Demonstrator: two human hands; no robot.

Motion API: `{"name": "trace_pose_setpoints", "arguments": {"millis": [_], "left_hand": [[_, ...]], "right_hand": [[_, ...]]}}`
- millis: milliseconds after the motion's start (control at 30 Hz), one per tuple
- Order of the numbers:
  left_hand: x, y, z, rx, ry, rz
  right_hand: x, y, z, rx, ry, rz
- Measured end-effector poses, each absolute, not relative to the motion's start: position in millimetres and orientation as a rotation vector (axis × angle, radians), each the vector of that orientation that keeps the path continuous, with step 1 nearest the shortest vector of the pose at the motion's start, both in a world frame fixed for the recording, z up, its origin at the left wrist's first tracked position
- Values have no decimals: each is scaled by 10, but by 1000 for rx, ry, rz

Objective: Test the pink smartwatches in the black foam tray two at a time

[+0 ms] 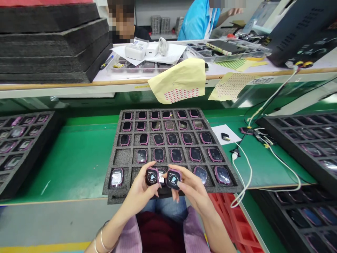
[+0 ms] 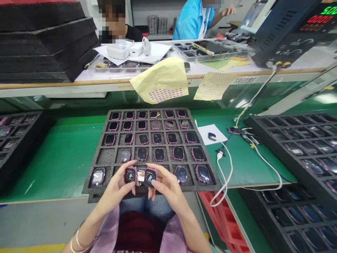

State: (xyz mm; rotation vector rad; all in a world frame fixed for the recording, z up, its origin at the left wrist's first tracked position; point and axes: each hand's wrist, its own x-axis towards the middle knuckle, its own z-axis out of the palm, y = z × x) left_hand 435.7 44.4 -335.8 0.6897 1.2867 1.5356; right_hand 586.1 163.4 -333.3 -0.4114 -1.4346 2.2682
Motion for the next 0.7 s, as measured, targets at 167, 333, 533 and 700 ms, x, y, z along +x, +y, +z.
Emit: {"name": "trace_pose_setpoints", "arguments": {"millis": [167,333,533,700], "left_hand": [[4310,419,-3407,698,1196,1554],[4298,408,-3431,682,1162,1547],[4296,397,-3416,693,1154,1553],[4300,395,-3403,696,1176,1541]], "right_hand": [[5846,1623,-3377,-473,-1456,2234],[5844,1606,-3413,-483,-1466,2200],[5852,1581,-3415,-545,-1478,2188],[5842,1579,-3414,-567,-1477,2179]]}}
